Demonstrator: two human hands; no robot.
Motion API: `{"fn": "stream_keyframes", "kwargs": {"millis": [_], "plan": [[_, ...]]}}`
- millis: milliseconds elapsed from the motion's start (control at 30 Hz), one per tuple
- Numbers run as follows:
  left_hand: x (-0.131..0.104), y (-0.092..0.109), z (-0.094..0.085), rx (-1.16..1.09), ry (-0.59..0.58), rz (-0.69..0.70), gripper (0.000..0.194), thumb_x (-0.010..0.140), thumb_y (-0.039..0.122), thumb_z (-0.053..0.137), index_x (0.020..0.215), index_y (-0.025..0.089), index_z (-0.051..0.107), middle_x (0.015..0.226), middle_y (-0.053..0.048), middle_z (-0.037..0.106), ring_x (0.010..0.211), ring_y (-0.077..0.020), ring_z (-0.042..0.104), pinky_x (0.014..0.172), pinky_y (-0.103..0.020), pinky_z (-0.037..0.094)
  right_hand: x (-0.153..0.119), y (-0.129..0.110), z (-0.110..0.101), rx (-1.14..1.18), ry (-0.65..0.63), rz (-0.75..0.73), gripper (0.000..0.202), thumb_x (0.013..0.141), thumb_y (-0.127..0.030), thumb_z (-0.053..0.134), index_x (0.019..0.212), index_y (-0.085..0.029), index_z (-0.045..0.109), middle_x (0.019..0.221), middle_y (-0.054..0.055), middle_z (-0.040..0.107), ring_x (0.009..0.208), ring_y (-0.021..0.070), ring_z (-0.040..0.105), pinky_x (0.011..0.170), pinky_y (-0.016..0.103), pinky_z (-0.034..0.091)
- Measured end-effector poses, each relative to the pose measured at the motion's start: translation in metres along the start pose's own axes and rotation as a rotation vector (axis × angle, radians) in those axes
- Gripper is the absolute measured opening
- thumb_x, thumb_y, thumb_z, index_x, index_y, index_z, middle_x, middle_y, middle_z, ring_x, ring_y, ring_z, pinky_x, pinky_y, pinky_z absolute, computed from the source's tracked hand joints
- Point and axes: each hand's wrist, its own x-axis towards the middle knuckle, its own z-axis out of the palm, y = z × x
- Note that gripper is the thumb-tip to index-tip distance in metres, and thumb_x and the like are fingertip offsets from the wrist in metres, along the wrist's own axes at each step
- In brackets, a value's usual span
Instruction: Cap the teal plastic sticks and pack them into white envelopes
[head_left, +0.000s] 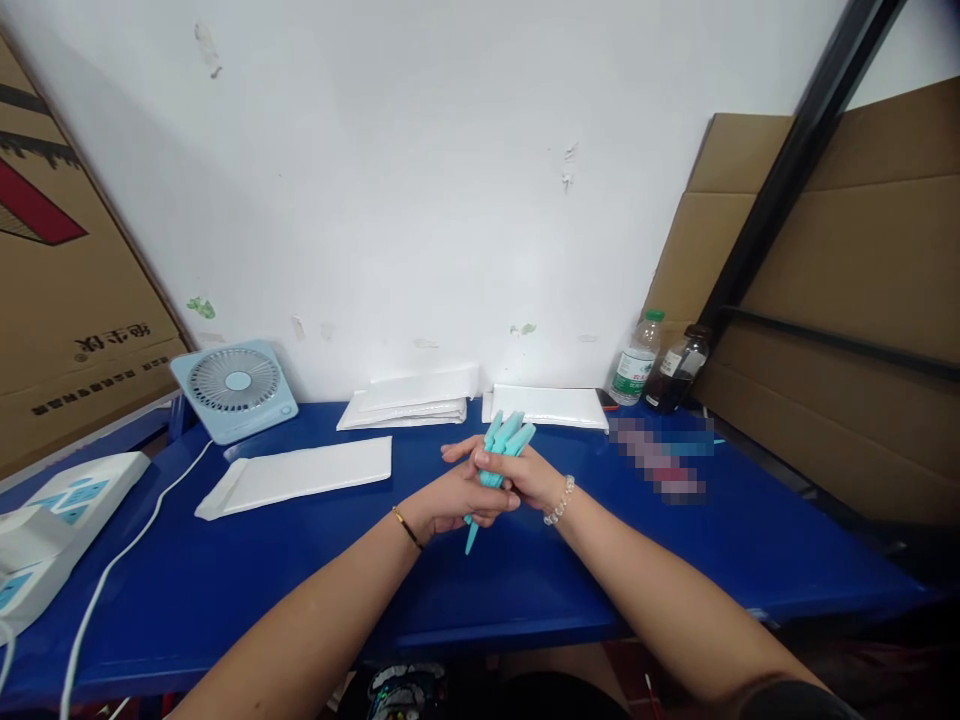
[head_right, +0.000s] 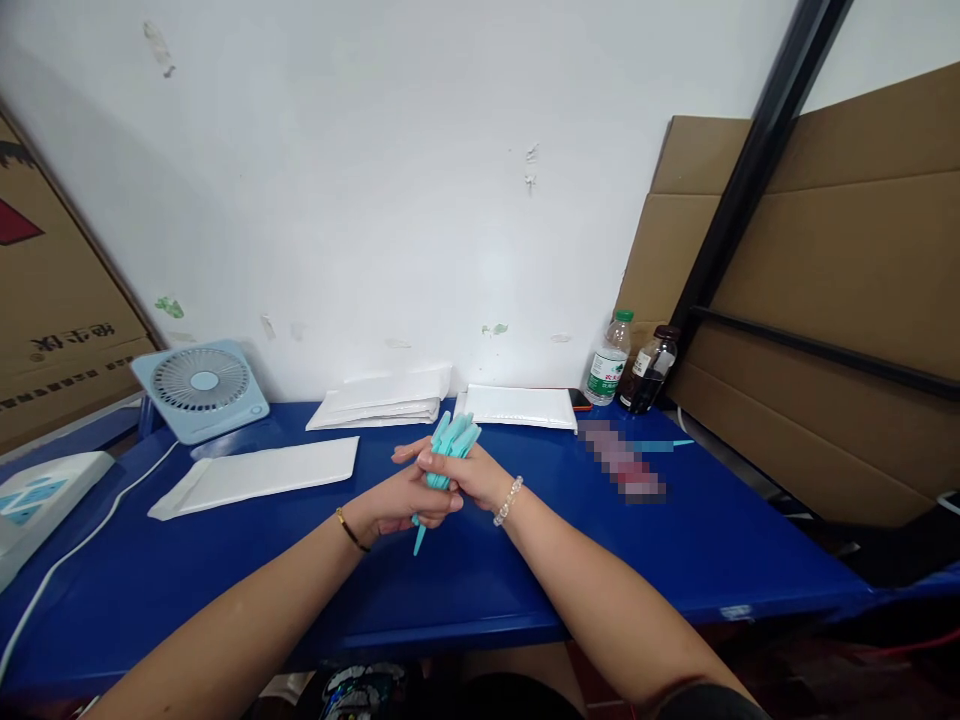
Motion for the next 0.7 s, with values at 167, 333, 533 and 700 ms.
{"fn": "stream_keyframes", "kwargs": {"millis": [167, 333, 533, 700], "plan": [[-0.025, 0.011, -0.056, 0.605, 0.075, 0.130, 0.081, 0.052, 0.048, 0.077, 0.122, 0.019, 0.052, 0.126, -0.011, 0.054, 0.118, -0.0285, 0.049, 0.099, -0.038, 0.038, 0.001, -0.006, -0.019, 0.127, 0.321, -0.110, 0.036, 0.080, -0.055, 0.056, 0.074, -0.019, 0.058, 0.056, -0.002, 0.057, 0.063, 0.0158, 0.061, 0.074, 0.036, 0.052], [-0.079, -0.002, -0.155, 1.067, 0.498, -0.412, 0.115, 0.033, 0.045, 0.082, 0.136, 0.020, 0.038, 0.146, -0.019, 0.032, 0.137, -0.0412, 0.017, 0.105, -0.053, 0.024, 0.005, 0.010, -0.050, 0.025, 0.545, -0.204, 0.031, 0.079, -0.043, 0.063, 0.100, -0.022, 0.057, 0.047, -0.011, 0.038, 0.041, 0.0065, 0.037, 0.055, 0.024, 0.046], [-0.093, -0.023, -0.177, 1.073, 0.342, -0.526, 0.101, 0.034, 0.036, 0.081, 0.129, 0.020, 0.048, 0.133, -0.017, 0.049, 0.122, -0.0366, 0.044, 0.098, -0.044, 0.038, 0.011, 0.033, -0.044, -0.087, 0.459, -0.046, 0.035, 0.076, -0.048, 0.062, 0.097, -0.020, 0.056, 0.052, -0.007, 0.049, 0.041, 0.0071, 0.041, 0.044, 0.021, 0.040], [-0.074, -0.002, -0.151, 0.843, 0.577, -0.142, 0.060, 0.050, 0.033, 0.073, 0.107, 0.018, 0.061, 0.106, -0.010, 0.064, 0.101, -0.0288, 0.059, 0.093, -0.040, 0.043, 0.008, 0.015, -0.043, -0.049, 0.545, -0.114, 0.039, 0.075, -0.049, 0.063, 0.099, -0.020, 0.055, 0.057, -0.004, 0.057, 0.040, 0.0082, 0.043, 0.043, 0.023, 0.041]]}}
